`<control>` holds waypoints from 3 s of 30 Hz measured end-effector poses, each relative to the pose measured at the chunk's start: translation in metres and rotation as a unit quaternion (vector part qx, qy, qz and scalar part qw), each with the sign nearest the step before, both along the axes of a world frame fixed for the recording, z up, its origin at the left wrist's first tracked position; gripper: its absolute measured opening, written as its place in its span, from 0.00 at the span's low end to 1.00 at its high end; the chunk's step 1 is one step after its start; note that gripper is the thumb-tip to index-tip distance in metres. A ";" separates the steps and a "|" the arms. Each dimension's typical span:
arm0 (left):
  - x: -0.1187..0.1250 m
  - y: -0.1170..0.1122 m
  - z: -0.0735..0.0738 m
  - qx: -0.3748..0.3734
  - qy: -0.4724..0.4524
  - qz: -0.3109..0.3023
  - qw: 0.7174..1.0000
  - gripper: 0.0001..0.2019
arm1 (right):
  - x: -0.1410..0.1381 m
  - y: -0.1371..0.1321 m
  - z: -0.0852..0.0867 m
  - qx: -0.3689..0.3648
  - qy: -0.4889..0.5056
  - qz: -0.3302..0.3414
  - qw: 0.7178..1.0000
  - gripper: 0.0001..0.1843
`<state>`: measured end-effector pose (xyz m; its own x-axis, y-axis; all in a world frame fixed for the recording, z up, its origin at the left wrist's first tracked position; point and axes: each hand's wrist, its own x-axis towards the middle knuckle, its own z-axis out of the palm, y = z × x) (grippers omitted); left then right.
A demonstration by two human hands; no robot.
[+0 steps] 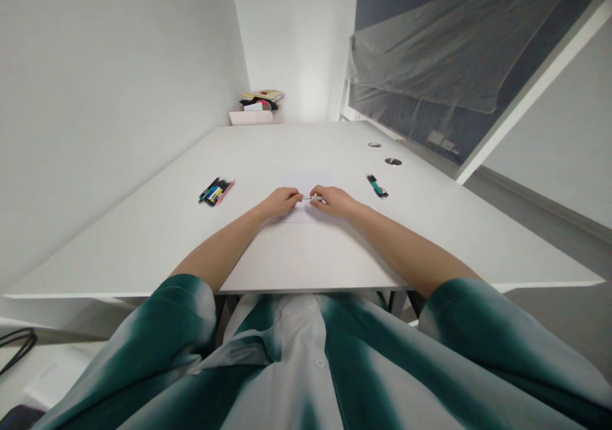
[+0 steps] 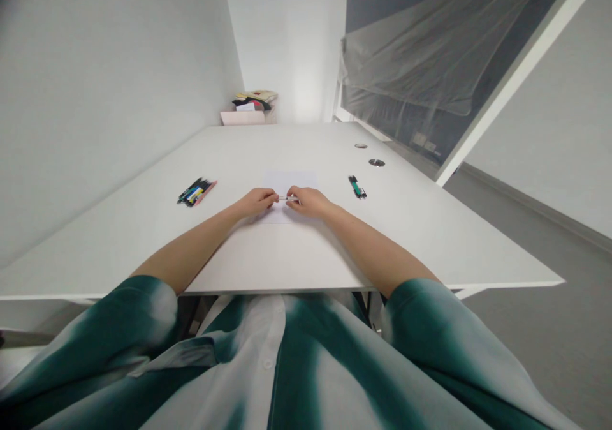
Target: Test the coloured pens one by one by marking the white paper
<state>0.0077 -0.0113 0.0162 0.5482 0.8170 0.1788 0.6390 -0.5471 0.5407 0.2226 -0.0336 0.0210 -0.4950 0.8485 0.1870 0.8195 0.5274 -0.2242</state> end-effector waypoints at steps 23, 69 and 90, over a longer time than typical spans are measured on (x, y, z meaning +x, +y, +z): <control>-0.002 -0.001 -0.001 0.027 0.035 0.019 0.999 0.17 | 0.003 0.004 -0.003 -0.009 0.021 -0.011 1.000 0.11; -0.015 0.008 0.000 0.079 -0.079 0.026 0.993 0.12 | 0.038 0.018 -0.005 -0.038 0.071 -0.045 0.996 0.14; -0.012 0.005 -0.002 0.076 -0.039 0.012 0.996 0.15 | 0.026 0.022 -0.003 -0.168 0.465 -0.063 0.867 0.10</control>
<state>-0.0040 -0.0061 0.0143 0.5080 0.7905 0.3422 0.6122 -0.6108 0.5021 0.2488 -0.0115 0.0181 -0.1623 0.9687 0.1876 0.2487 0.2241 -0.9423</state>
